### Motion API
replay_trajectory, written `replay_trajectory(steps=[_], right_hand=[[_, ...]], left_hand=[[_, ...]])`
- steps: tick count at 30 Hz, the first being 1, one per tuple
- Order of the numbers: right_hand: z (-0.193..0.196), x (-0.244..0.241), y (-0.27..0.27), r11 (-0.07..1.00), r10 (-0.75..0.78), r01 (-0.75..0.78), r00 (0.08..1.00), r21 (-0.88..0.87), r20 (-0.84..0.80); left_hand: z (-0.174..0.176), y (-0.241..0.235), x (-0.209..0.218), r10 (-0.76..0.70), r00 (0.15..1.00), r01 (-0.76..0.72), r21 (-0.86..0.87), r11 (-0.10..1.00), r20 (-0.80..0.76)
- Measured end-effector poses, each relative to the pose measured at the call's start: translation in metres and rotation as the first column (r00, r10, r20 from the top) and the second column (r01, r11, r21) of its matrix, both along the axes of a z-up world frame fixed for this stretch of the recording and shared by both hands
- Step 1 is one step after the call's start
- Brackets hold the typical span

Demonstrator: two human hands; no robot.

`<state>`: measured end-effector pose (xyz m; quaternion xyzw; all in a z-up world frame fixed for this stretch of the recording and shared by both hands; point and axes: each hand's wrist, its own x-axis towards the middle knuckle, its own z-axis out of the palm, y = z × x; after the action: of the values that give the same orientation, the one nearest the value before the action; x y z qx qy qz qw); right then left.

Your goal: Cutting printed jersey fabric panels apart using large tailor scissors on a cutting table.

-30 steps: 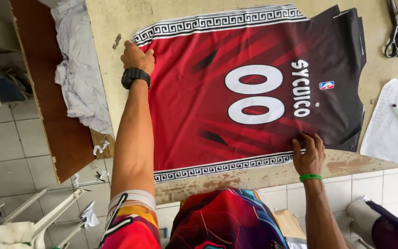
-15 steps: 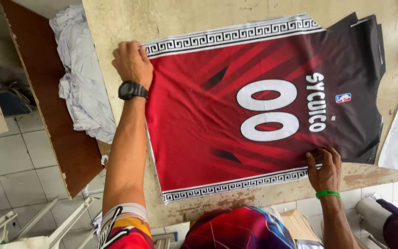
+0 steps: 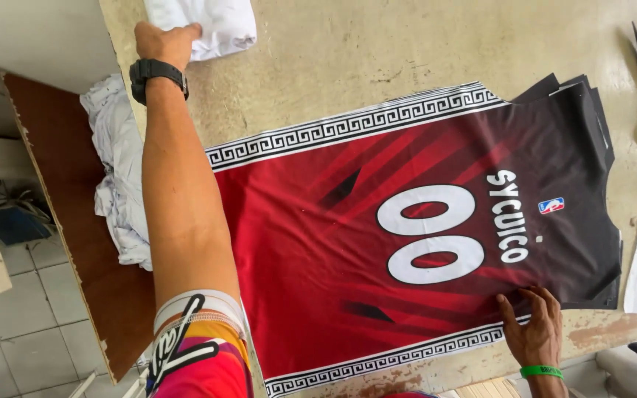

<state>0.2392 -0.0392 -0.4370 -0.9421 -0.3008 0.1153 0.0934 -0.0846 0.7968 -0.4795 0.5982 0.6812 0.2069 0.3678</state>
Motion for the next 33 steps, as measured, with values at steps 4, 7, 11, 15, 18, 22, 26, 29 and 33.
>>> replay_trajectory(steps=[4,7,11,15,18,22,26,29,33], right_hand=[[-0.006,0.004,0.002,1.0,-0.009,0.01,1.0,-0.023,0.024],[-0.005,0.006,0.0,1.0,-0.01,0.011,0.999,-0.014,0.039],[-0.006,0.01,0.0,0.993,0.085,-0.089,0.995,0.081,0.061],[-0.006,0.012,-0.003,0.936,0.195,-0.238,0.964,0.259,0.183],[0.0,0.017,-0.007,0.948,0.205,-0.231,0.97,0.218,0.133],[0.021,0.002,-0.006,0.913,0.227,-0.311,0.924,0.262,0.306],[0.095,-0.036,0.027,0.72,0.242,-0.118,0.966,0.684,-0.088],[0.153,-0.065,0.044,0.688,0.364,0.091,0.815,0.72,-0.45],[0.167,-0.057,0.037,0.865,0.264,0.25,0.511,0.435,-0.818]], left_hand=[[0.051,-0.035,0.023,0.062,0.995,-0.051,-0.131,0.99,0.076],[0.076,-0.057,0.031,0.114,0.99,-0.093,-0.241,0.966,0.077],[0.131,-0.109,0.04,0.369,0.724,-0.056,-0.484,0.873,0.583],[0.164,-0.193,0.047,0.128,0.484,0.098,-0.2,0.975,0.866],[0.216,-0.307,0.028,-0.021,0.512,0.185,-0.086,0.979,0.859],[0.267,-0.446,0.025,-0.323,0.48,0.479,0.064,0.875,0.815],[0.267,-0.54,0.047,-0.245,0.694,0.445,-0.136,0.885,0.677],[0.252,-0.601,0.07,-0.423,0.75,0.57,-0.174,0.803,0.508],[0.246,-0.684,0.13,-0.71,0.622,0.767,-0.072,0.638,0.329]])
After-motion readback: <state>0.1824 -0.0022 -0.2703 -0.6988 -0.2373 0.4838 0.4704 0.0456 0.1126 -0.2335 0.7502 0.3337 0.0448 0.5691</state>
